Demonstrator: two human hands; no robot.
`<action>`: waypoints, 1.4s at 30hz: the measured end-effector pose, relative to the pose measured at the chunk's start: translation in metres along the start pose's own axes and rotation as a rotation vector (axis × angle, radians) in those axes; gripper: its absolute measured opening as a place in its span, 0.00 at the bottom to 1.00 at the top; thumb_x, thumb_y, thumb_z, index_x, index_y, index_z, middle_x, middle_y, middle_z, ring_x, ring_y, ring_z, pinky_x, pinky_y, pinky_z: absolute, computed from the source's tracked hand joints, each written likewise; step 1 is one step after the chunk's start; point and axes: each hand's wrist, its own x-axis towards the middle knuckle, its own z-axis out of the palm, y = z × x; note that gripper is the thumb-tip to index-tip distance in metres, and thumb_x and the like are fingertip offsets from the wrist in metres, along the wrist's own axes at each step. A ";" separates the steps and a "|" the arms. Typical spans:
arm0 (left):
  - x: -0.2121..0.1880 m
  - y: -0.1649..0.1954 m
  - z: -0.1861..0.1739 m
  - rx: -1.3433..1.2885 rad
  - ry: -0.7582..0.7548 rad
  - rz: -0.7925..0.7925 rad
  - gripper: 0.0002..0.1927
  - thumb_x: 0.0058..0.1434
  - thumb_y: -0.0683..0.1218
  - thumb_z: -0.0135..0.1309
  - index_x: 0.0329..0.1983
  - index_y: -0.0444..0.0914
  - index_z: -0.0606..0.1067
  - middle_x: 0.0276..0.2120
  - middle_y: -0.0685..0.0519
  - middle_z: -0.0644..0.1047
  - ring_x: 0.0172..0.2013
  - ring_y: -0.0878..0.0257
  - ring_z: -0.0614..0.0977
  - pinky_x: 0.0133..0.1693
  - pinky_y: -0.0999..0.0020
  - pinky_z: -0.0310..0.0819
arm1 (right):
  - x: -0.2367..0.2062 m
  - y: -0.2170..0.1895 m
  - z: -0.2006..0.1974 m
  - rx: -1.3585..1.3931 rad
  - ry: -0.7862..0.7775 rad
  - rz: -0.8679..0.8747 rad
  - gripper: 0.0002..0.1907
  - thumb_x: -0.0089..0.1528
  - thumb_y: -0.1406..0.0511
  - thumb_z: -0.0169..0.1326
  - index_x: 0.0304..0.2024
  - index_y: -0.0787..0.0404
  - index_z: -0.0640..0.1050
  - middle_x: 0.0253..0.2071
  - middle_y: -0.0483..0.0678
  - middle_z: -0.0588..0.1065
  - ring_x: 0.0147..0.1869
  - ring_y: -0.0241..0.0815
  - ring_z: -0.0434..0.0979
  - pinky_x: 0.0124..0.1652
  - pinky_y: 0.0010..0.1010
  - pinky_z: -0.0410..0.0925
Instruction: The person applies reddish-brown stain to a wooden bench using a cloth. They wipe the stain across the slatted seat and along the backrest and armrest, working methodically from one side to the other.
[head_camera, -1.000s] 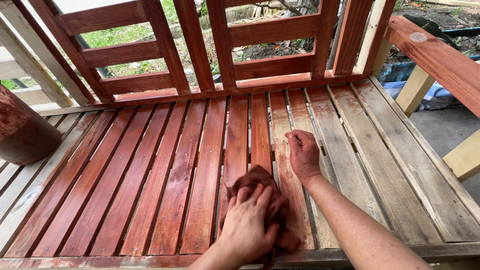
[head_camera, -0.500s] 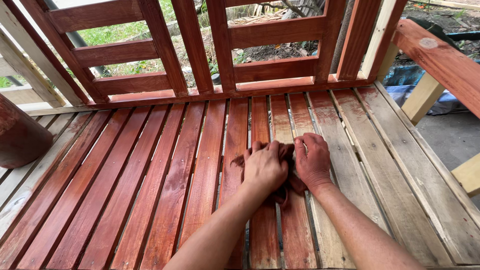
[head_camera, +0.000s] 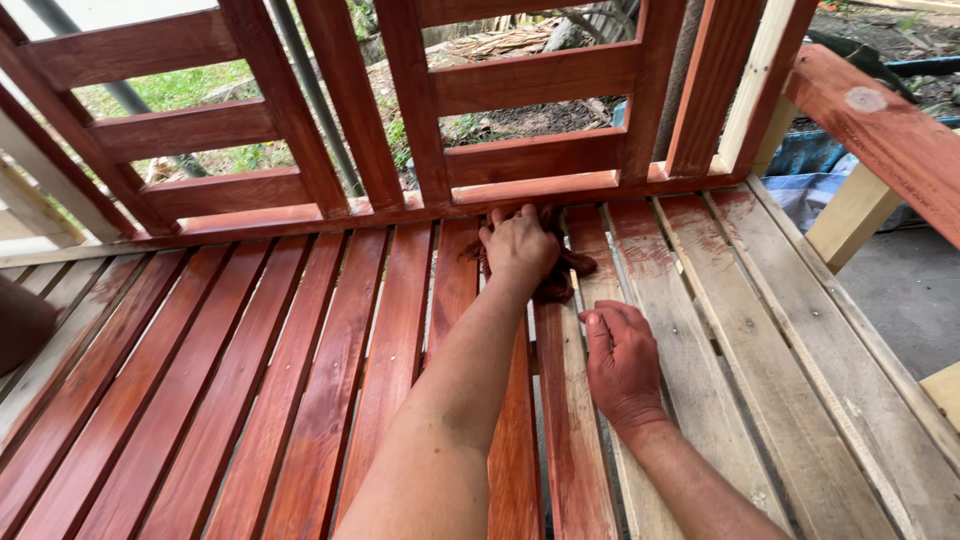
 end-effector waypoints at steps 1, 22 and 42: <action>0.008 0.000 0.002 0.008 0.006 -0.001 0.20 0.59 0.48 0.46 0.53 0.38 0.74 0.54 0.45 0.79 0.66 0.41 0.66 0.64 0.38 0.54 | 0.001 -0.001 -0.001 0.004 0.002 0.006 0.16 0.69 0.61 0.46 0.40 0.64 0.82 0.48 0.54 0.78 0.56 0.53 0.77 0.57 0.40 0.68; -0.175 0.010 -0.066 0.019 -0.093 0.205 0.27 0.51 0.55 0.58 0.47 0.33 0.71 0.43 0.40 0.80 0.54 0.40 0.76 0.58 0.44 0.64 | 0.001 0.011 -0.011 0.264 0.125 0.102 0.20 0.74 0.59 0.39 0.43 0.64 0.81 0.49 0.52 0.77 0.56 0.47 0.78 0.56 0.36 0.69; -0.177 0.016 -0.060 -0.077 -0.057 0.107 0.33 0.57 0.52 0.56 0.63 0.35 0.66 0.63 0.41 0.67 0.68 0.41 0.61 0.68 0.43 0.46 | 0.000 0.006 -0.019 0.345 -0.006 0.160 0.20 0.73 0.58 0.41 0.43 0.63 0.81 0.50 0.50 0.77 0.56 0.42 0.78 0.57 0.33 0.70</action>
